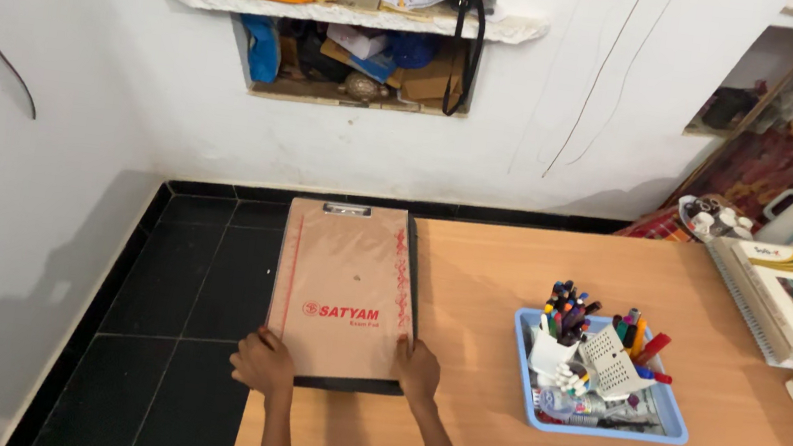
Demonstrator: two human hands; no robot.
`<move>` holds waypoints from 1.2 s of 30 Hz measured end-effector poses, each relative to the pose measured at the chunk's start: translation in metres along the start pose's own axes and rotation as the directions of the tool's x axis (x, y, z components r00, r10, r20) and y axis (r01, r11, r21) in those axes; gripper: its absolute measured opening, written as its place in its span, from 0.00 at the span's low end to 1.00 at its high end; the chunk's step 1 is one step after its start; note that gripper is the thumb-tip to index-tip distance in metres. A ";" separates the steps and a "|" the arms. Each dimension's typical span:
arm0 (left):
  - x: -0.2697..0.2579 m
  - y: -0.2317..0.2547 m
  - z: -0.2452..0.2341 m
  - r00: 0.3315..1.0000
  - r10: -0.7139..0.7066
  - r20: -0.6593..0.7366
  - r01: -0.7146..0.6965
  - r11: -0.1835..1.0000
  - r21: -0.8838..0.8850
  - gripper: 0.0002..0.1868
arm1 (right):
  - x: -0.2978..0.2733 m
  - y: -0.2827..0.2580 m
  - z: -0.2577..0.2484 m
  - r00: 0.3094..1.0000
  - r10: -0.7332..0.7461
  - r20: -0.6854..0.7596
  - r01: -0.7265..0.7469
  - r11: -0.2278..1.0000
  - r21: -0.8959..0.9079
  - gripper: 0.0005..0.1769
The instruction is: The person organizes stationery items by moving books, folders, and a clipboard from a white plastic chair onto a wooden table. They stack the items neatly and then arrange a set of markers in a blue tray.
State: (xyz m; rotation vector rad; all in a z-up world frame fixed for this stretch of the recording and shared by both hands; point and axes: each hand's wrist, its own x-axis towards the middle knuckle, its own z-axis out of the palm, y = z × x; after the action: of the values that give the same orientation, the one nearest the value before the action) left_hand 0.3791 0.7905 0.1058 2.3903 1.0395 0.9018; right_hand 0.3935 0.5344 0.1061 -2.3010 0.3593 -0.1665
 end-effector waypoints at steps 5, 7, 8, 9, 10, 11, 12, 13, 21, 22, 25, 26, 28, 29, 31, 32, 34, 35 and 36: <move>-0.002 0.000 0.007 0.999 -0.030 -0.045 0.031 0.999 0.027 0.21 | -0.001 0.010 0.004 0.998 -0.058 0.022 0.058 0.998 0.019 0.34; -0.003 0.000 0.008 0.998 -0.061 -0.033 0.061 0.998 0.016 0.22 | -0.012 0.010 0.010 0.997 -0.079 -0.020 0.080 0.995 0.058 0.34; -0.002 0.002 0.008 0.997 -0.077 -0.030 0.078 0.997 0.005 0.22 | -0.016 0.007 0.011 0.995 -0.080 -0.052 0.086 0.990 0.113 0.33; -0.002 0.001 0.007 0.996 -0.082 -0.037 0.082 0.997 -0.009 0.21 | -0.021 0.004 0.012 0.993 -0.079 -0.083 0.092 0.982 0.167 0.34; -0.001 0.002 0.007 0.995 -0.085 -0.044 0.084 0.996 -0.026 0.20 | -0.024 0.002 0.012 0.990 -0.081 -0.119 0.093 0.991 0.101 0.34; -0.001 0.003 0.006 0.995 -0.087 -0.051 0.085 0.995 -0.042 0.19 | -0.027 0.000 0.012 0.984 -0.086 -0.154 0.092 0.995 0.034 0.35; -0.002 0.002 0.005 0.996 -0.075 -0.057 0.072 0.996 -0.055 0.19 | -0.029 -0.002 0.012 0.977 -0.091 -0.192 0.087 0.996 -0.032 0.36; -0.004 0.002 0.004 0.996 -0.063 -0.063 0.059 0.996 -0.067 0.19 | -0.031 -0.002 0.011 0.980 -0.087 -0.179 0.088 0.996 -0.007 0.36; -0.005 -0.004 0.005 0.995 -0.063 -0.074 0.050 0.985 -0.166 0.17 | -0.042 0.015 0.022 0.923 -0.286 -0.258 0.309 0.950 0.051 0.42; -0.006 -0.004 0.005 0.996 -0.071 -0.057 0.061 0.984 -0.167 0.17 | -0.042 0.016 0.022 0.908 -0.311 -0.280 0.340 0.938 0.063 0.41; -0.007 -0.004 0.006 0.994 -0.045 -0.098 0.027 0.983 -0.183 0.16 | -0.045 0.021 0.022 0.880 -0.354 -0.316 0.402 0.910 0.101 0.37; -0.008 -0.005 0.007 0.992 -0.028 -0.124 0.005 0.982 -0.188 0.16 | -0.046 0.023 0.022 0.884 -0.352 -0.309 0.402 0.908 0.117 0.36; -0.007 -0.009 0.006 0.996 -0.041 -0.078 0.022 0.975 -0.223 0.14 | -0.048 0.025 0.023 0.879 -0.358 -0.313 0.415 0.900 0.135 0.34; -0.005 -0.010 0.006 0.997 -0.045 -0.055 0.030 0.970 -0.242 0.14 | -0.049 0.025 0.024 0.872 -0.366 -0.325 0.427 0.894 0.137 0.33; -0.001 -0.012 0.004 0.998 -0.018 -0.062 0.005 0.980 -0.199 0.13 | -0.049 0.027 0.024 0.874 -0.352 -0.336 0.421 0.893 0.159 0.32; -0.004 -0.011 0.005 0.998 -0.010 -0.058 -0.001 0.983 -0.184 0.13 | -0.048 0.027 0.024 0.881 -0.336 -0.332 0.407 0.896 0.174 0.33; -0.003 -0.014 0.003 1.000 -0.007 -0.030 0.002 0.986 -0.166 0.14 | -0.048 0.027 0.026 0.876 -0.332 -0.349 0.411 0.893 0.184 0.33; -0.005 -0.013 0.003 1.000 -0.008 -0.016 0.006 0.987 -0.158 0.14 | -0.049 0.027 0.028 0.863 -0.343 -0.371 0.429 0.886 0.179 0.33; -0.007 -0.012 0.004 1.000 0.007 -0.022 -0.011 0.987 -0.158 0.15 | -0.051 0.026 0.029 0.851 -0.353 -0.389 0.447 0.876 0.182 0.33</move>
State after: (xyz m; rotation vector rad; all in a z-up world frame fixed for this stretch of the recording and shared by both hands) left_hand 0.3715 0.7928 0.0933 2.2603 0.9290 0.9775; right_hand 0.3463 0.5531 0.0668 -2.0439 0.0107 -0.7942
